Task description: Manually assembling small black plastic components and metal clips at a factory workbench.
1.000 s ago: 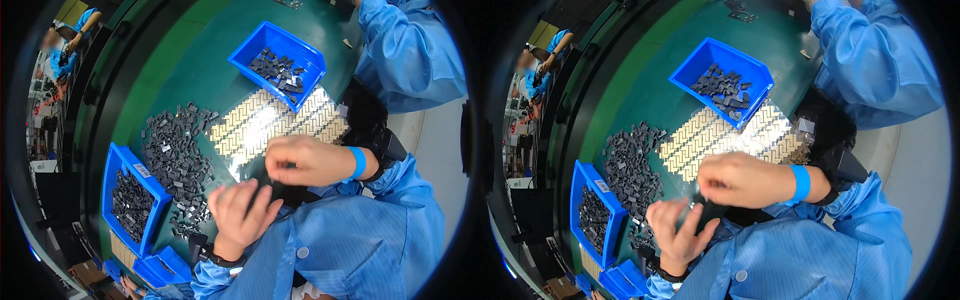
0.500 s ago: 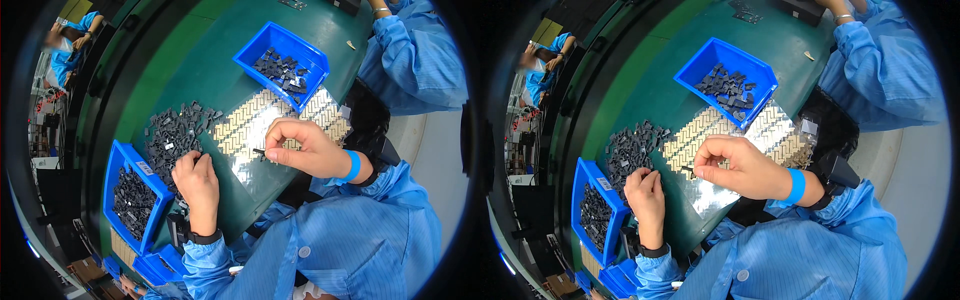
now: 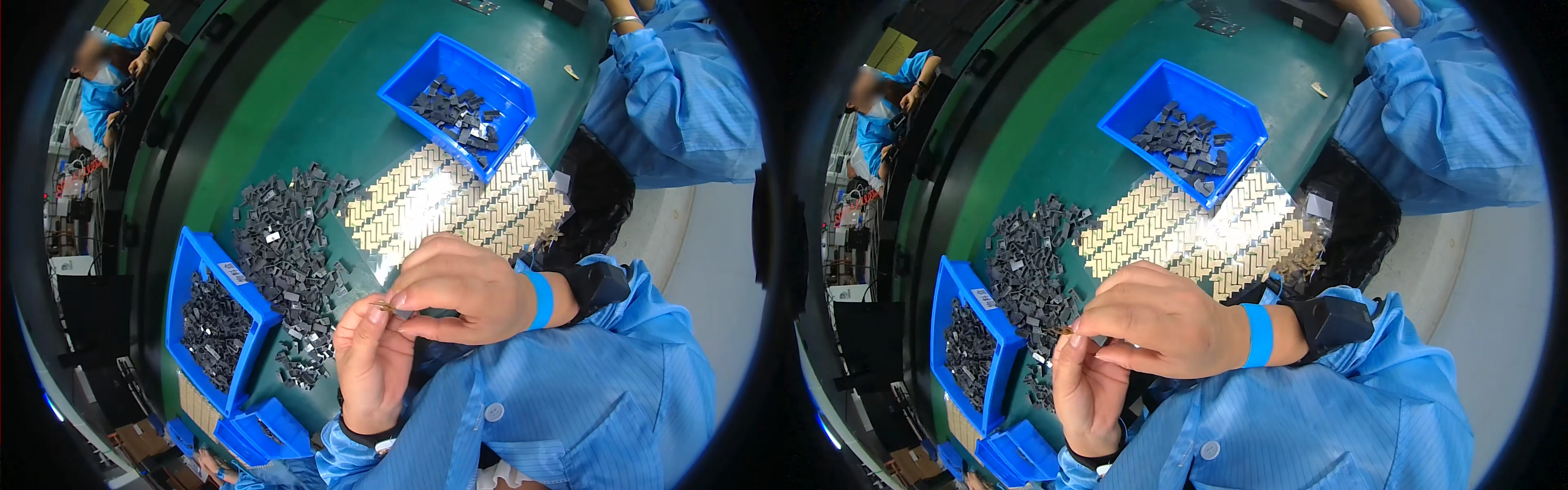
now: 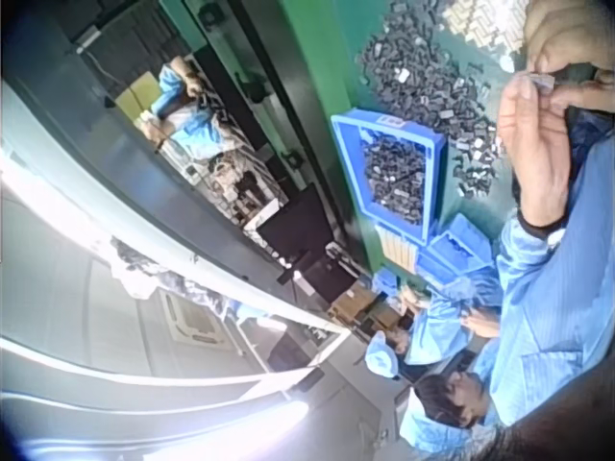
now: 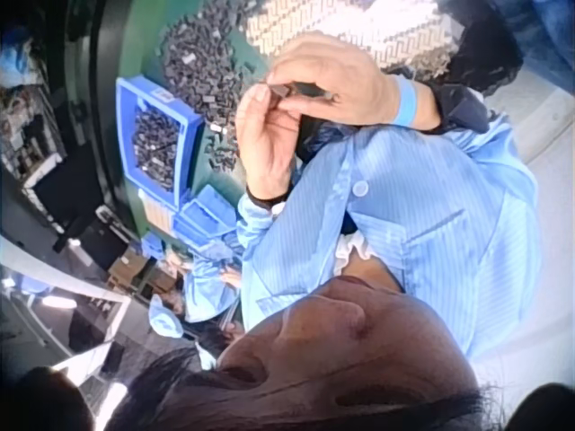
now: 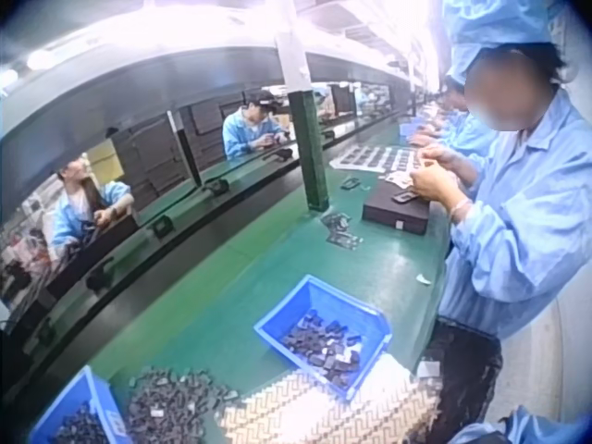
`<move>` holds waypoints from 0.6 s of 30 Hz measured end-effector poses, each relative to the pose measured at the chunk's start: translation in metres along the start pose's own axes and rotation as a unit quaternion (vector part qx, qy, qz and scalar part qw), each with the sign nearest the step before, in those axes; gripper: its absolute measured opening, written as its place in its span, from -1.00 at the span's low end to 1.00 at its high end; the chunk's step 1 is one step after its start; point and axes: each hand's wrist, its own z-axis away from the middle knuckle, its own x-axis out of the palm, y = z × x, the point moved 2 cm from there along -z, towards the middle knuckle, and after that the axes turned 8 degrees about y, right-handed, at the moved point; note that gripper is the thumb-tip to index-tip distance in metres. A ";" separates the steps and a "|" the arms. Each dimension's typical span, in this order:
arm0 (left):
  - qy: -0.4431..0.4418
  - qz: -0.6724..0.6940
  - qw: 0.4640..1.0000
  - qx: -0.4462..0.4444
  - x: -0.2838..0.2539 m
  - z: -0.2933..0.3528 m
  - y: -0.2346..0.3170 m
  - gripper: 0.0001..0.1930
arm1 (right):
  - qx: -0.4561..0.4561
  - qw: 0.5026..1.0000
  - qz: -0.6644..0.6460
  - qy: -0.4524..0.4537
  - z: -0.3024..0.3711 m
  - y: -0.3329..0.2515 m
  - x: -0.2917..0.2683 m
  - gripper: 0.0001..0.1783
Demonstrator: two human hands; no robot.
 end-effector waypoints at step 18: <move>-0.044 -0.084 0.993 0.073 -0.004 0.012 -0.009 -0.67 | 0.168 0.980 -0.102 -0.026 0.006 -0.003 -0.009 -0.73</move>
